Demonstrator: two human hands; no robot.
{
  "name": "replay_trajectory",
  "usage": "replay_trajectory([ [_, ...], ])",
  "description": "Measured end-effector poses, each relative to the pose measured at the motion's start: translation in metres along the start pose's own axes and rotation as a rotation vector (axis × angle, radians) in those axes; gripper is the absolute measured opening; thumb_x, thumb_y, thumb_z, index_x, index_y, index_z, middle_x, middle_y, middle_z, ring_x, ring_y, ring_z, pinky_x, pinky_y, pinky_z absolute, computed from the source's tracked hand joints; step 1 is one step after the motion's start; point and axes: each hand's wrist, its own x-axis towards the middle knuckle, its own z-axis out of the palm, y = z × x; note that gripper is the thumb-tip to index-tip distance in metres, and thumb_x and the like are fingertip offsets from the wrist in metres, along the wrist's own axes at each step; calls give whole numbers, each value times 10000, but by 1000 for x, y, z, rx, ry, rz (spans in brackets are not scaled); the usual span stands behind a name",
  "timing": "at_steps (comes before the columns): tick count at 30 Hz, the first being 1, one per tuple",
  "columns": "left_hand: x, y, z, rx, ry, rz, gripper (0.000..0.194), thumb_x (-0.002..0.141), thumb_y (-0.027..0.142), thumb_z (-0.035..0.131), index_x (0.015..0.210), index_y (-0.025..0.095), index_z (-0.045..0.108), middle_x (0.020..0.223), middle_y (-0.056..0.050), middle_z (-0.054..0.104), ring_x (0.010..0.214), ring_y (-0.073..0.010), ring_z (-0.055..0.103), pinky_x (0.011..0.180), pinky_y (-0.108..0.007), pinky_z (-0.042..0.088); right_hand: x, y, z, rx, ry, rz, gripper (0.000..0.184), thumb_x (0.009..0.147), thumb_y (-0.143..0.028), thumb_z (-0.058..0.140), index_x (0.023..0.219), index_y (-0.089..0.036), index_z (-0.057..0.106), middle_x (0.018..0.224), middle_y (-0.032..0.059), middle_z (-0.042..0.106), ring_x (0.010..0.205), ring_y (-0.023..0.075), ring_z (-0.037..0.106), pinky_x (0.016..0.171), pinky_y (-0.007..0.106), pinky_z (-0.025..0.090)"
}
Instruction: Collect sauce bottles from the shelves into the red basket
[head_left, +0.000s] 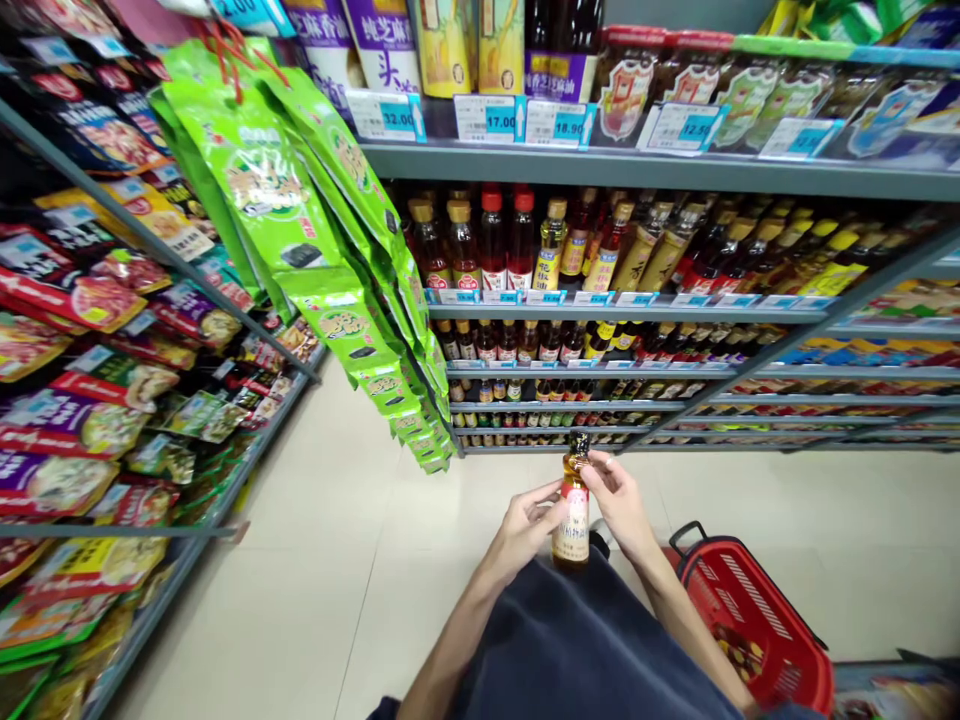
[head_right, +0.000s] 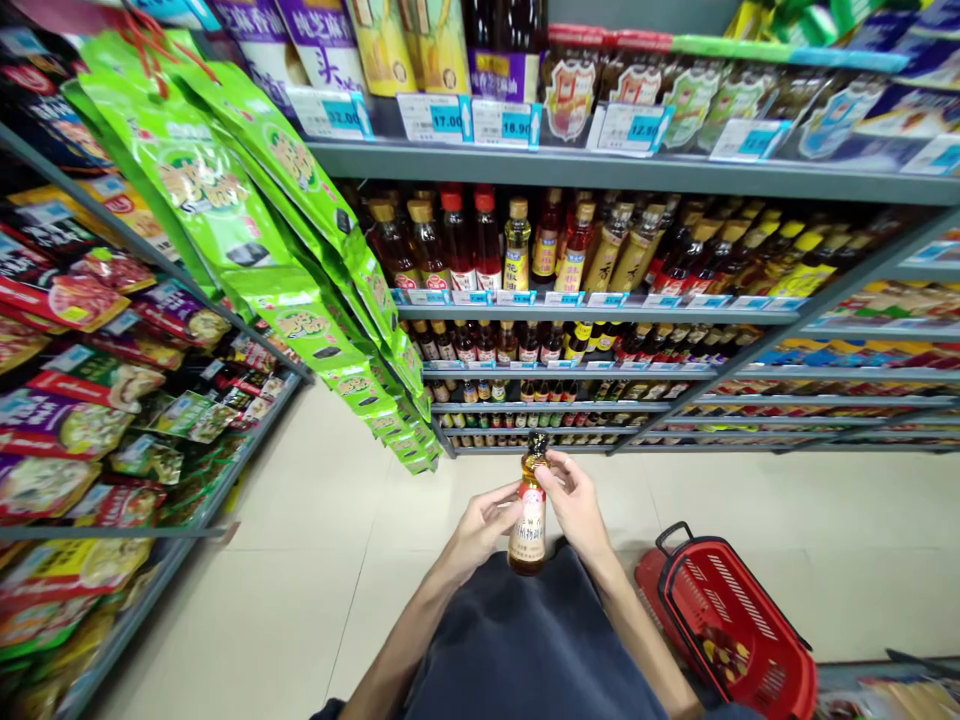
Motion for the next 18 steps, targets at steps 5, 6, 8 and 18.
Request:
replay_trajectory([
  [5, 0, -4, 0, -8, 5, 2, 645, 806, 439, 804, 1354, 142, 640, 1218, -163, 701, 1037, -261, 674, 876, -326, 534, 0, 3, 0, 15, 20, 25, 615, 695, -628, 818, 1100, -188, 673, 1124, 111, 744, 1074, 268, 679, 987, 436, 534],
  [6, 0, -5, 0, -7, 11, 9, 634, 802, 430, 809, 1347, 148, 647, 1210, -157, 706, 1035, -258, 676, 885, -324, 531, 0, 4, 0, 15, 18, 24, 619, 696, -632, 816, 1103, -188, 674, 1126, 113, 744, 1080, 272, 678, 993, 443, 532],
  [8, 1, -6, -1, -11, 23, 16, 612, 802, 419, 812, 1335, 159, 657, 1203, -152, 711, 1054, -263, 677, 894, -325, 532, 0, 5, -1, 16, -3, 18, 610, 726, -632, 795, 1129, -190, 673, 1143, 115, 742, 1100, 275, 678, 1011, 452, 526],
  [18, 7, 1, -9, -55, 165, 38, 583, 810, 448, 797, 1315, 184, 669, 1362, -159, 648, 1171, -286, 645, 778, -256, 575, -7, 1, 4, 71, -159, -70, 394, 856, -440, 757, 1193, -244, 703, 1252, 59, 706, 1161, 214, 649, 1041, 373, 514],
])
